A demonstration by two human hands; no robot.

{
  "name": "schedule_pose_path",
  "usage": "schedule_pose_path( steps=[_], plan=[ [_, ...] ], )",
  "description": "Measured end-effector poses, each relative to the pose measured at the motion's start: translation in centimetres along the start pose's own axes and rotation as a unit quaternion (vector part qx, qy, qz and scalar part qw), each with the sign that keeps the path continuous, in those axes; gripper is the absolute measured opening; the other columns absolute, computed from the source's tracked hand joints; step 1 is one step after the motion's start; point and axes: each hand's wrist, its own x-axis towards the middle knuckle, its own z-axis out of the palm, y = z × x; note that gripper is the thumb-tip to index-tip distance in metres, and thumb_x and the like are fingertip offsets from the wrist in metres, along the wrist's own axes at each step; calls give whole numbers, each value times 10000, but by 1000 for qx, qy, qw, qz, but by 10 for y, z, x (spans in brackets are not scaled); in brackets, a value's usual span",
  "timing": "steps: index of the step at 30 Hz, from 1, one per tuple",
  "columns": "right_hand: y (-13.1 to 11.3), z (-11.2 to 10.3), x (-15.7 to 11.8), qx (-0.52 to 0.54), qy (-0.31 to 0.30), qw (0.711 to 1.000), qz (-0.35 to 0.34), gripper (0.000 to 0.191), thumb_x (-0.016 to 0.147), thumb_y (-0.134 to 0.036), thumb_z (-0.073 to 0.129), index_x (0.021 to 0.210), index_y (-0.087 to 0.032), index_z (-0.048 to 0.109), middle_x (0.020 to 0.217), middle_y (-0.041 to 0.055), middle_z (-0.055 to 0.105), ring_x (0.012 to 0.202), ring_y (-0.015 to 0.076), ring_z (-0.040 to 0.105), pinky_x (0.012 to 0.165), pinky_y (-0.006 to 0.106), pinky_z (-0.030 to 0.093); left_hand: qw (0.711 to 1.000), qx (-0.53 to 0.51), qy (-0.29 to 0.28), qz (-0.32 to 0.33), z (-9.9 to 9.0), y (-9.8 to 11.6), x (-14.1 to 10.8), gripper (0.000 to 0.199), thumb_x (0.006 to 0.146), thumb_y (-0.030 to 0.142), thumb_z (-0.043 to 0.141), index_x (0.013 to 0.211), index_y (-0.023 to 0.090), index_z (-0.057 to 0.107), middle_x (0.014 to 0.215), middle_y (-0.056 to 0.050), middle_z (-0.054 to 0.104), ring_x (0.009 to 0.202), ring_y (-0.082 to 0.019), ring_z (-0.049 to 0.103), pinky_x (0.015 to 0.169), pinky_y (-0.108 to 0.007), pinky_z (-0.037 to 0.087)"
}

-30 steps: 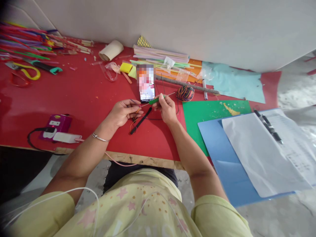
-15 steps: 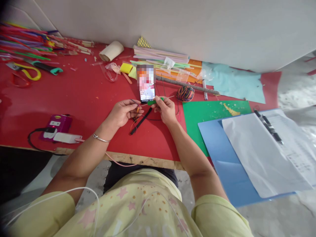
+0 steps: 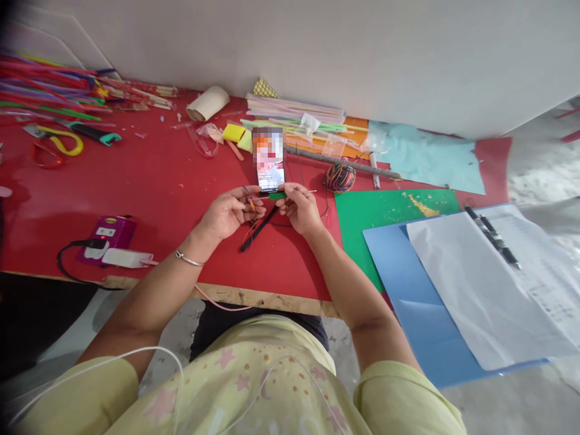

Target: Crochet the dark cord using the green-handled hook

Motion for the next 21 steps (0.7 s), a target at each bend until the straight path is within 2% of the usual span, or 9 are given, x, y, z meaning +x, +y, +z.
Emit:
schedule_pose_path(
  steps=[3, 6, 10, 12, 16, 21],
  plan=[
    [1, 2, -2, 9, -26, 1000, 2, 389, 741, -520, 864, 932, -223, 701, 657, -33, 737, 531, 93, 635, 515, 190, 531, 1000, 17, -26, 2, 0, -2, -1, 545, 705, 95, 769, 1242, 132, 683, 926, -59, 785, 813, -205, 787, 836, -354, 624],
    [2, 6, -5, 11, -52, 999, -4, 393, 729, -527, 886, 909, -218, 723, 703, -17, 758, 577, 97, 661, 544, 191, 541, 999, 41, -10, -4, 2, -5, -1, 540, 725, 185, 878, 1231, 147, 695, 862, -29, 760, 723, -167, 758, 734, -296, 605],
    [6, 8, -8, 8, -70, 997, -12, 387, 740, -529, 888, 936, -226, 749, 769, -7, 776, 651, 105, 695, 590, 198, 552, 998, 58, -10, 15, 4, -9, 2, 463, 811, 416, 864, 1151, 127, 740, 721, 4, 679, 545, -98, 626, 610, -268, 564],
    [8, 7, -8, 7, -72, 997, -11, 388, 746, -538, 883, 941, -229, 751, 773, -5, 776, 662, 109, 700, 603, 206, 553, 997, 74, -19, 23, 4, -10, 2, 464, 820, 446, 854, 1147, 132, 754, 698, 14, 659, 510, -77, 580, 574, -246, 532],
    [9, 6, -6, 6, -63, 998, -10, 395, 741, -546, 883, 934, -231, 743, 763, -8, 770, 661, 114, 697, 602, 216, 548, 994, 107, -21, 27, 4, -11, 1, 478, 782, 336, 884, 1209, 166, 752, 726, 15, 685, 533, -78, 605, 549, -217, 494],
    [6, 6, -6, 16, -51, 999, -7, 384, 751, -539, 873, 949, -243, 728, 756, -17, 763, 652, 112, 676, 609, 224, 547, 997, 65, 4, 42, 3, -6, 0, 434, 768, 192, 790, 1197, 152, 739, 776, 7, 701, 569, -91, 628, 604, -246, 547]
  ],
)
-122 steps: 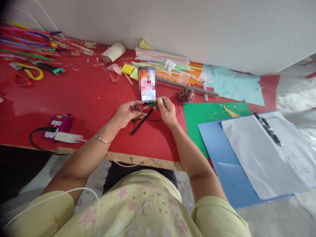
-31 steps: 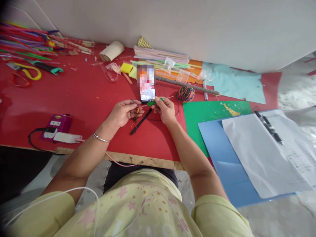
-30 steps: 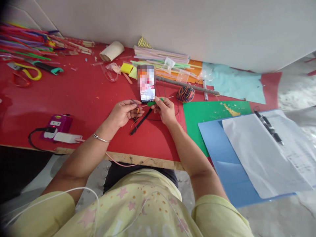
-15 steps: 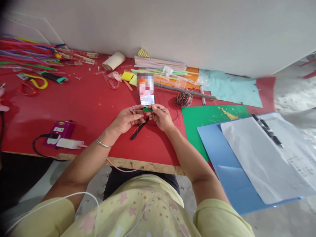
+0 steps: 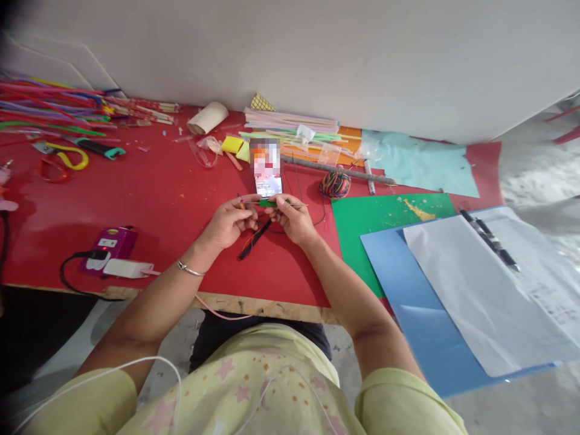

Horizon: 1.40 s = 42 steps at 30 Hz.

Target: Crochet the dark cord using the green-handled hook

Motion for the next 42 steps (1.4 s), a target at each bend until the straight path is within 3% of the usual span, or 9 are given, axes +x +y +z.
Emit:
schedule_pose_path(
  steps=[7, 15, 21, 24, 27, 29, 31, 36, 42],
  plan=[
    [0, 0, 0, 14, -5, 1000, -6, 374, 749, -525, 885, 944, -246, 729, 740, -24, 759, 636, 104, 660, 617, 220, 545, 1000, 13, 8, 0, 0, 3, -1, 486, 749, 239, 834, 1214, 151, 726, 767, 14, 682, 559, -85, 601, 530, -223, 505],
    [5, 1, -1, 5, -16, 1000, -18, 343, 769, -504, 885, 966, -257, 753, 821, -6, 788, 724, 117, 705, 650, 224, 551, 996, 53, 38, 53, 2, -4, 1, 391, 825, 473, 829, 1083, 183, 779, 665, 28, 625, 443, -50, 465, 407, -208, 330],
    [8, -5, -4, -144, -34, 986, -80, 351, 848, -480, 817, 1137, -294, 744, 1005, 16, 794, 867, 171, 728, 784, 321, 600, 996, 32, 68, 46, 8, 2, -1, 405, 769, 497, 874, 990, 170, 784, 635, 20, 619, 453, -51, 451, 424, -205, 314],
    [-1, -9, -4, -352, -37, 914, -201, 365, 914, -432, 746, 1256, -306, 721, 1232, 64, 760, 1140, 260, 693, 1015, 463, 572, 997, 5, 71, 41, 7, 6, -2, 386, 762, 478, 882, 962, 165, 778, 632, 25, 605, 454, -44, 438, 436, -203, 309],
    [-11, -4, 3, -567, -5, 763, -310, 380, 965, -406, 672, 1332, -308, 695, 1482, 90, 638, 1418, 346, 514, 1200, 599, 416, 997, -12, 67, 35, 6, 7, -1, 388, 744, 471, 896, 932, 156, 771, 619, 27, 593, 449, -40, 429, 434, -199, 295],
    [-14, 2, 10, -652, 36, 681, -330, 437, 991, -431, 632, 1411, -311, 645, 1612, 89, 518, 1535, 382, 368, 1238, 638, 346, 998, -15, 57, 28, 5, 6, 0, 390, 744, 472, 898, 922, 151, 766, 613, 24, 589, 448, -41, 431, 432, -194, 286],
    [-13, 6, 20, -700, 68, 632, -325, 487, 1008, -477, 593, 1463, -303, 603, 1667, 99, 442, 1586, 405, 276, 1243, 655, 319, 999, -18, 44, 24, 4, 3, 0, 388, 760, 472, 889, 931, 148, 764, 620, 21, 592, 451, -39, 434, 434, -188, 286],
    [-2, 4, 42, -748, 90, 586, -297, 511, 1008, -531, 575, 1452, -281, 611, 1681, 128, 417, 1592, 432, 260, 1219, 671, 328, 999, -32, 34, 23, 3, 0, 0, 389, 768, 462, 888, 940, 139, 758, 632, 22, 589, 450, -33, 433, 434, -180, 287],
    [-4, -1, 39, -710, 91, 615, -330, 476, 1035, -509, 519, 1441, -278, 609, 1671, 118, 424, 1596, 408, 246, 1233, 671, 300, 999, -29, 39, 18, 3, 2, 0, 394, 769, 472, 883, 928, 134, 760, 626, 23, 580, 446, -34, 426, 427, -189, 278]
  ],
)
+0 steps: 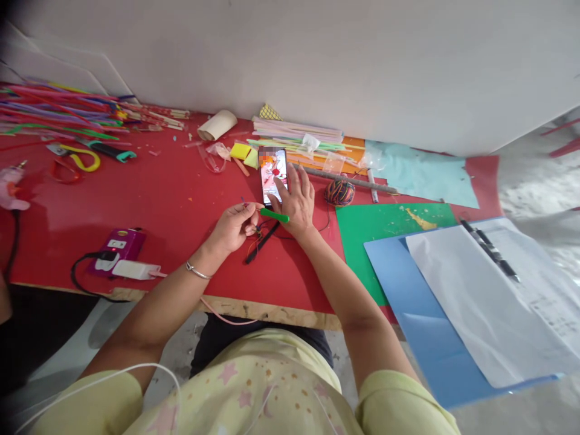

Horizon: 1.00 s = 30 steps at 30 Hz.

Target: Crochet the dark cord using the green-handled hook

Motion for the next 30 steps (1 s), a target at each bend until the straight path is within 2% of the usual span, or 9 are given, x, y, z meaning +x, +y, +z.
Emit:
schedule_pose_path(
  steps=[3, 6, 8, 11, 16, 22, 30],
  plan=[
    [2, -12, -10, 31, 27, 999, -7, 407, 1030, -448, 546, 1383, -277, 654, 1552, 126, 547, 1505, 379, 393, 1198, 611, 376, 1000, 0, -1, -4, 0, 1, 0, 398, 764, 480, 884, 923, 137, 759, 606, 25, 573, 445, -39, 421, 431, -192, 283],
    [4, -18, -27, 80, 37, 996, -19, 316, 1009, -355, 590, 1287, -272, 715, 1246, 124, 709, 1192, 324, 615, 1043, 525, 501, 1000, -3, 1, -8, -1, 0, 0, 395, 760, 477, 887, 932, 146, 760, 611, 26, 576, 451, -39, 420, 431, -189, 288],
    [4, -17, -36, 114, 25, 993, -28, 277, 1000, -315, 594, 1227, -270, 745, 1093, 107, 741, 1014, 286, 661, 953, 483, 533, 1000, 1, 3, -11, -2, -1, 1, 394, 764, 479, 885, 940, 148, 761, 619, 24, 582, 457, -40, 424, 432, -187, 295],
    [2, -14, -41, 156, 1, 987, -33, 273, 988, -287, 581, 1195, -257, 757, 980, 89, 755, 912, 255, 682, 880, 427, 556, 1000, -1, 7, -20, -4, -2, 3, 391, 763, 475, 888, 941, 151, 759, 618, 27, 581, 455, -37, 428, 431, -181, 299],
    [5, -13, -39, 189, -9, 981, -31, 278, 968, -290, 584, 1173, -238, 765, 939, 90, 759, 853, 236, 690, 800, 368, 557, 1000, -4, 15, -24, -5, -2, 6, 378, 761, 461, 891, 931, 150, 760, 612, 30, 574, 448, -32, 423, 426, -177, 290],
    [12, -14, -37, 211, -6, 977, 21, 277, 984, -293, 567, 1168, -243, 768, 874, 77, 733, 790, 210, 673, 746, 332, 532, 999, -3, 10, -31, -5, -3, 7, 350, 771, 437, 888, 935, 152, 768, 612, 27, 566, 465, -39, 435, 429, -167, 295],
    [11, -11, -41, 246, -47, 968, 9, 313, 927, -316, 645, 1213, -280, 766, 1032, 74, 787, 810, 210, 703, 750, 339, 548, 999, 1, 24, -28, -7, -4, 7, 351, 784, 441, 879, 950, 154, 762, 604, 36, 560, 440, -28, 425, 428, -164, 307]
  ],
)
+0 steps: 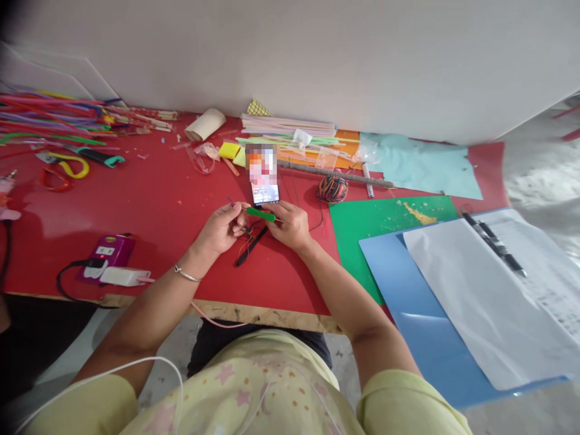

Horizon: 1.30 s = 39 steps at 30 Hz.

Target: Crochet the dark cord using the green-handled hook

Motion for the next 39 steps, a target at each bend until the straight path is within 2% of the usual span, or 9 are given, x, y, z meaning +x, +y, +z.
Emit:
schedule_pose_path(
  steps=[5, 11, 16, 24, 39],
  plan=[
    [-1, 2, -1, 56, -11, 998, -1, 318, 909, -415, 738, 1199, -291, 778, 1046, 81, 800, 860, 228, 726, 799, 364, 559, 1000, -9, -8, -2, 0, 0, 0, 328, 784, 422, 883, 938, 157, 767, 610, 33, 571, 446, -30, 437, 425, -164, 305],
    [-3, 1, 0, 56, -27, 998, 4, 373, 885, -504, 773, 1187, -285, 789, 1026, 87, 809, 864, 230, 731, 803, 360, 559, 1000, -1, -7, -2, 1, 1, -1, 335, 773, 428, 888, 934, 159, 771, 611, 30, 574, 450, -34, 433, 427, -170, 315],
    [-5, 0, 0, 49, -31, 998, -2, 342, 919, -498, 740, 1165, -268, 798, 1000, 86, 810, 841, 216, 730, 788, 342, 557, 1000, 0, -7, -4, 1, 1, -1, 347, 769, 433, 891, 934, 155, 767, 615, 28, 574, 459, -39, 440, 428, -171, 312],
    [-5, 0, 0, 19, -10, 998, -53, 288, 953, -426, 721, 1117, -204, 800, 919, 79, 800, 766, 179, 727, 719, 298, 549, 1000, 1, -12, -1, 2, 1, -2, 349, 777, 435, 886, 942, 148, 775, 619, 29, 573, 462, -39, 444, 430, -165, 307],
    [-5, 0, 1, 2, -15, 998, -63, 292, 967, -427, 703, 1104, -188, 799, 877, 69, 793, 735, 165, 708, 679, 288, 513, 1000, 4, -11, 1, 2, 1, -2, 353, 774, 434, 888, 939, 147, 766, 623, 28, 575, 461, -41, 441, 431, -175, 303]
  ],
)
